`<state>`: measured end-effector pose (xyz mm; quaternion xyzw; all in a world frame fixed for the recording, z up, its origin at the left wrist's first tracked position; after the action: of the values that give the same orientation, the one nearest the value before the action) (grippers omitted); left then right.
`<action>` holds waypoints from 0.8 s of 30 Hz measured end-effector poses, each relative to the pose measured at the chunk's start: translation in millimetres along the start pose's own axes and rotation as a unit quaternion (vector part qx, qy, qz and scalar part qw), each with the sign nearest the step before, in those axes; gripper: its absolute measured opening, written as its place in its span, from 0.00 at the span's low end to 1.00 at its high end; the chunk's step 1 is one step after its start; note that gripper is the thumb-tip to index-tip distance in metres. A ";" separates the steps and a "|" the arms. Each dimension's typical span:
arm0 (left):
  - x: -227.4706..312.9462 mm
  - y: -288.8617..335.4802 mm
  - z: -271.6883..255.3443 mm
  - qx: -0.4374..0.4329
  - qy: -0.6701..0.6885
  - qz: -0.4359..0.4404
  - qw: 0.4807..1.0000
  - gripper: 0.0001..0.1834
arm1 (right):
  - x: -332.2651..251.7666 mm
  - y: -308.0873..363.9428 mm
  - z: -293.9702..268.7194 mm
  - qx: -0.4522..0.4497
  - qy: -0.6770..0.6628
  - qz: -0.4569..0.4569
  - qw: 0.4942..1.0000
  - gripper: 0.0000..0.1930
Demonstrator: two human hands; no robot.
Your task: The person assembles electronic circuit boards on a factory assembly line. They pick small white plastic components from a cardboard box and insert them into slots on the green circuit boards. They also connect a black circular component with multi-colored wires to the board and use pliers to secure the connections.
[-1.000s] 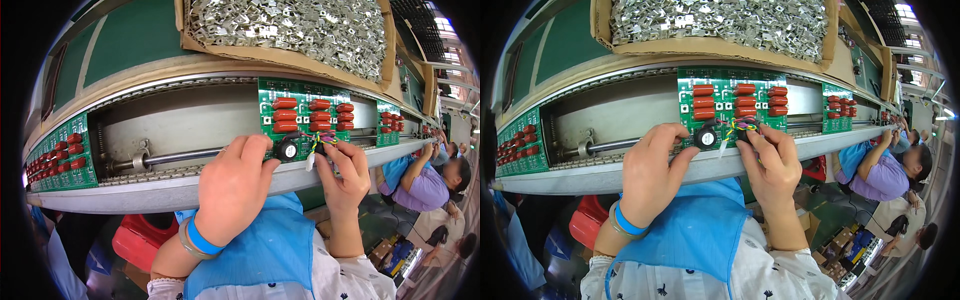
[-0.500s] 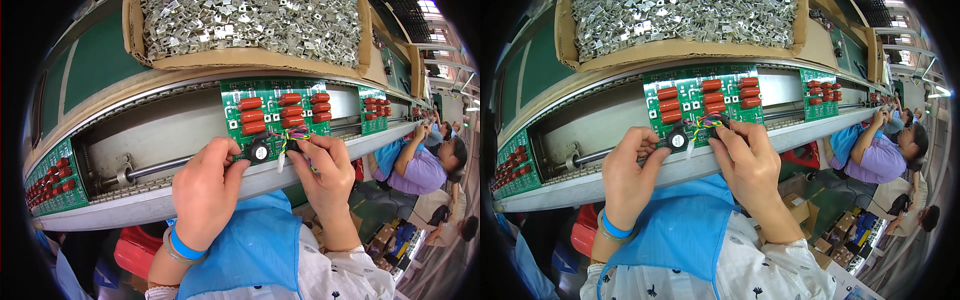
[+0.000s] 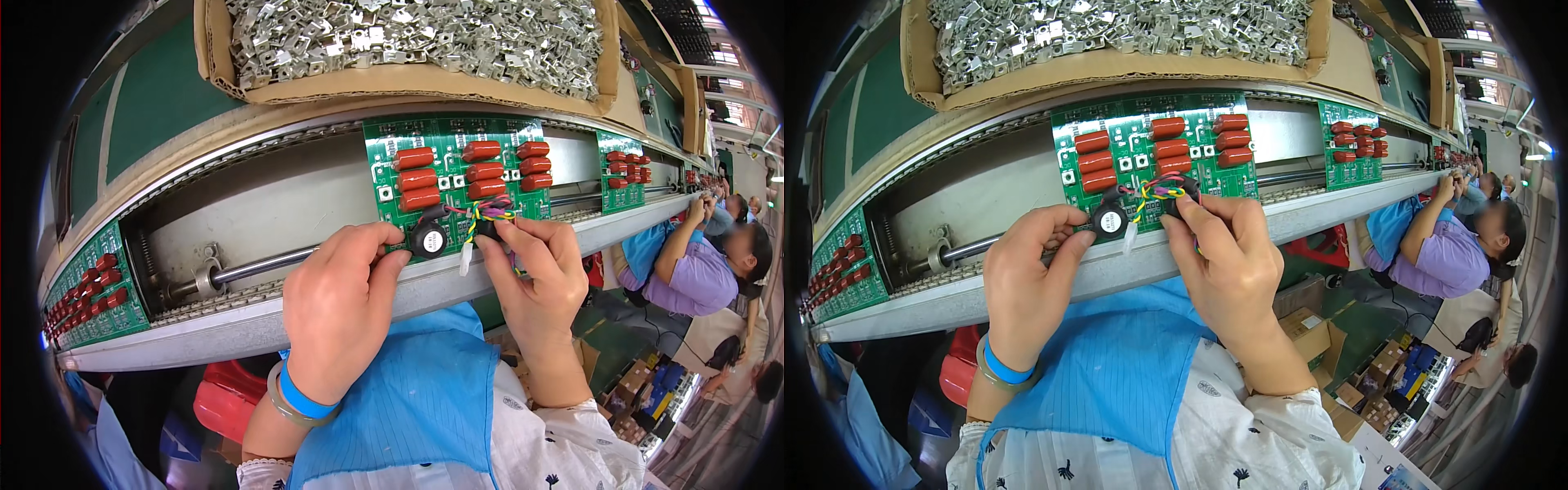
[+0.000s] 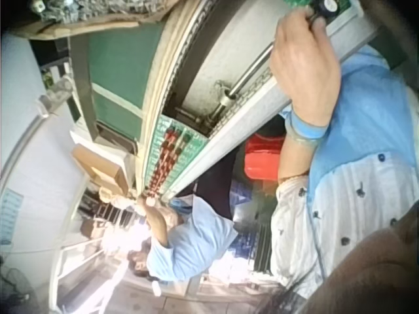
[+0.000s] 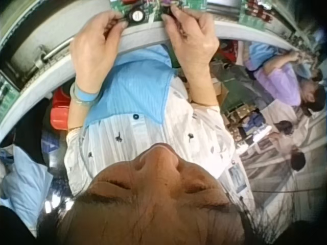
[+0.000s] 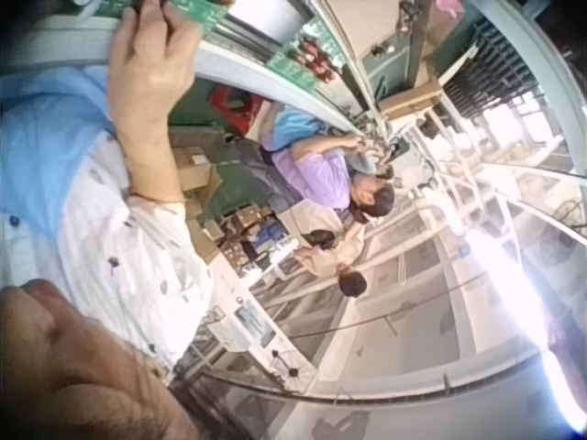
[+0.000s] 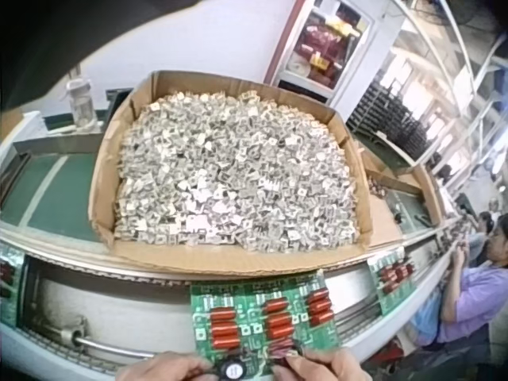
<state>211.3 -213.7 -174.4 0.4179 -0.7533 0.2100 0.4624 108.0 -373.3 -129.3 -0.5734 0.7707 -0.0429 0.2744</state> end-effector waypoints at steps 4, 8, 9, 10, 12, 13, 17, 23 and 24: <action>-1.0 1.6 -2.1 0.002 -0.004 -0.002 1.000 0.09 | -2.4 -1.6 0.4 -0.018 0.006 -0.016 1.000 0.14; -2.0 2.7 -3.3 0.002 -0.010 -0.001 1.000 0.09 | -5.5 -3.6 1.7 -0.044 0.013 -0.012 0.999 0.14; 0.0 -0.9 -2.3 -0.001 -0.012 -0.004 1.000 0.09 | -4.5 -6.2 -0.1 -0.048 0.020 -0.015 0.999 0.13; 1.3 -1.3 -2.5 -0.005 -0.015 -0.007 1.000 0.09 | -4.6 -6.4 -1.0 -0.053 0.028 -0.017 0.998 0.13; 1.0 0.5 -2.4 -0.011 -0.025 -0.007 1.000 0.09 | -5.8 -7.7 -2.0 -0.081 0.034 0.004 0.996 0.12; 2.0 1.2 -2.6 -0.003 -0.033 -0.001 0.999 0.09 | -4.1 -6.5 -2.5 -0.085 0.036 -0.016 0.996 0.14; -3.4 1.8 5.1 0.006 -0.012 -0.005 1.000 0.09 | -1.5 -7.7 -11.9 -0.079 0.050 -0.038 0.995 0.19; -13.3 -1.2 7.7 -0.011 0.014 -0.060 0.998 0.10 | 20.1 -28.8 -56.7 -0.065 -0.042 -0.022 0.997 0.22; -12.3 -0.3 5.9 -0.008 0.020 -0.064 0.998 0.09 | 39.6 -37.9 -64.4 -0.048 -0.047 -0.010 0.998 0.20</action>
<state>211.3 -212.6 -188.1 0.4576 -0.7172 0.1825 0.4928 102.7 -438.0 -75.1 -0.5949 0.7523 0.0186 0.2824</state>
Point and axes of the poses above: each hand's wrist, its own y-axis away from the middle knuckle, its own z-axis out of the palm, x = y × z, the point moved 7 cm from there along -y, towards the middle knuckle
